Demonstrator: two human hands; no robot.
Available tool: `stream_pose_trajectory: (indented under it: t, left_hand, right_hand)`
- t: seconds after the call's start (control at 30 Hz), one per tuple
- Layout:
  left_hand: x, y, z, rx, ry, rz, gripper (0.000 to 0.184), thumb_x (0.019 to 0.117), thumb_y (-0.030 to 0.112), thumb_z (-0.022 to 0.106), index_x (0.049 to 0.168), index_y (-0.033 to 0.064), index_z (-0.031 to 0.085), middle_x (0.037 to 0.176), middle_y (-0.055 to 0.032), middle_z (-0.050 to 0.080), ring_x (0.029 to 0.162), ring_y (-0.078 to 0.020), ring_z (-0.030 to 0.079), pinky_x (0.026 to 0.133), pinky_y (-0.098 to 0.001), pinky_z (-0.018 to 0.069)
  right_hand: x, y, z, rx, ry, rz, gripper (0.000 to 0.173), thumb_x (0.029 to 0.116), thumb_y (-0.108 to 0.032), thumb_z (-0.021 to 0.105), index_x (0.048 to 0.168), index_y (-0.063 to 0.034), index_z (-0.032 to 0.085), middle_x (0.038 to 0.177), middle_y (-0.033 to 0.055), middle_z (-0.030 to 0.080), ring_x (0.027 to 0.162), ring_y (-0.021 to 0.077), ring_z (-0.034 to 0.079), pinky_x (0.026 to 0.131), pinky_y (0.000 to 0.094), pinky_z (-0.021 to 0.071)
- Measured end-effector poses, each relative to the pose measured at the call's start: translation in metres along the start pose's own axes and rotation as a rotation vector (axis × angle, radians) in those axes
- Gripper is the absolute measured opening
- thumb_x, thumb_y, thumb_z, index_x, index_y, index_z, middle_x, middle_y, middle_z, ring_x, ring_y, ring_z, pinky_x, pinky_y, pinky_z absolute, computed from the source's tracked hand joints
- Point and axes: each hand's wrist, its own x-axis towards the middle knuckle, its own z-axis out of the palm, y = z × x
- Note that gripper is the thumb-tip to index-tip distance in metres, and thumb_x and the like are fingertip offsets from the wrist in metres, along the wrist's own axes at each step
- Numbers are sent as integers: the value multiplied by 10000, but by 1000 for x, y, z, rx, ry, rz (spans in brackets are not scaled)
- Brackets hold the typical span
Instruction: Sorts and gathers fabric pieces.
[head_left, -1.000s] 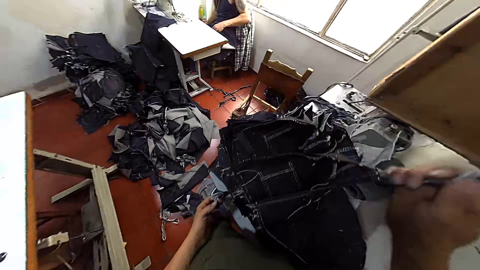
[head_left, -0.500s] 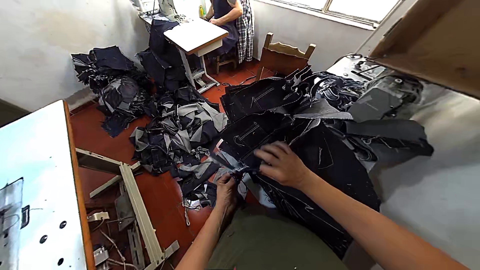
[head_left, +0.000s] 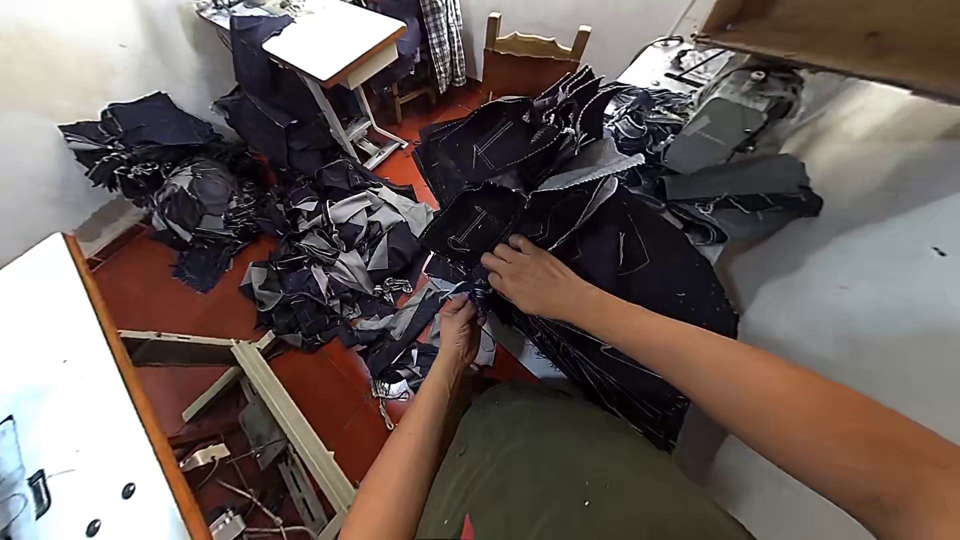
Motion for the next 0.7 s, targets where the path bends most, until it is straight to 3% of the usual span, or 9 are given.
stream_pose_trajectory:
  t: [0.1,0.2,0.3,0.37,0.43,0.5,0.53,0.6,0.7]
  left_hand:
    - [4,-1,-7,36,-67,90,123,909,42,699,861,120,781,794,-9,726,658,-67,633,623,-240,540]
    - [-4,-8,0,8,-6,120,76,919,97,717,898,125,785,844,-2,738,703,-63,653,654,-240,557]
    - [0,1,19,215,76,69,115,986,73,584,967,112,691,825,44,674,714,-47,617,683,-244,540]
    - [5,10,26,356,138,101,115,969,-30,572,903,54,617,751,0,649,645,-85,626,625,-271,565]
    - [1,23,18,781,80,197,70,925,-38,619,912,12,572,727,-59,612,596,-140,611,575,-326,564]
    - [-6,38,16,1281,78,331,164,854,100,721,907,31,582,672,-96,593,563,-245,578,526,-452,491]
    - [-9,44,19,1440,100,402,210,843,148,739,915,26,583,668,-114,592,586,-301,586,540,-516,480]
    - [-18,58,32,1639,147,526,297,881,188,700,1069,-1,570,765,-176,638,688,-399,650,578,-608,506]
    - [-33,65,48,1376,134,746,286,910,66,661,1144,-22,521,893,-134,689,759,-281,690,649,-479,579]
  right_hand:
    - [1,-4,11,-58,91,21,175,936,-100,637,772,-80,698,1110,100,673,1011,288,627,933,501,464]
    - [5,-13,19,-97,137,78,200,920,-65,651,724,-78,687,1089,109,669,979,289,626,942,507,453]
    - [-1,-15,24,-93,69,42,97,881,-66,701,786,-49,699,1159,128,666,1043,301,624,974,516,439]
    - [-5,-16,20,-108,-16,21,235,825,-215,807,933,-29,712,1217,132,660,1102,314,610,1020,527,385]
    - [-7,-10,13,-110,-40,-21,334,830,-320,797,977,-32,713,1205,125,660,1100,311,607,1034,525,383]
    - [-7,5,9,-30,-8,-91,317,903,-373,723,922,-56,710,1162,108,663,1083,297,612,1030,509,411]
    - [-8,11,8,49,30,-126,293,936,-342,693,889,-53,701,1141,114,670,1071,298,627,1025,505,433]
    - [-10,14,0,214,228,-141,290,974,-272,636,802,-41,664,1139,145,703,1037,295,685,968,463,521]
    - [-22,11,-29,312,598,70,378,982,-311,642,717,-44,610,1073,158,704,962,274,689,830,401,582]
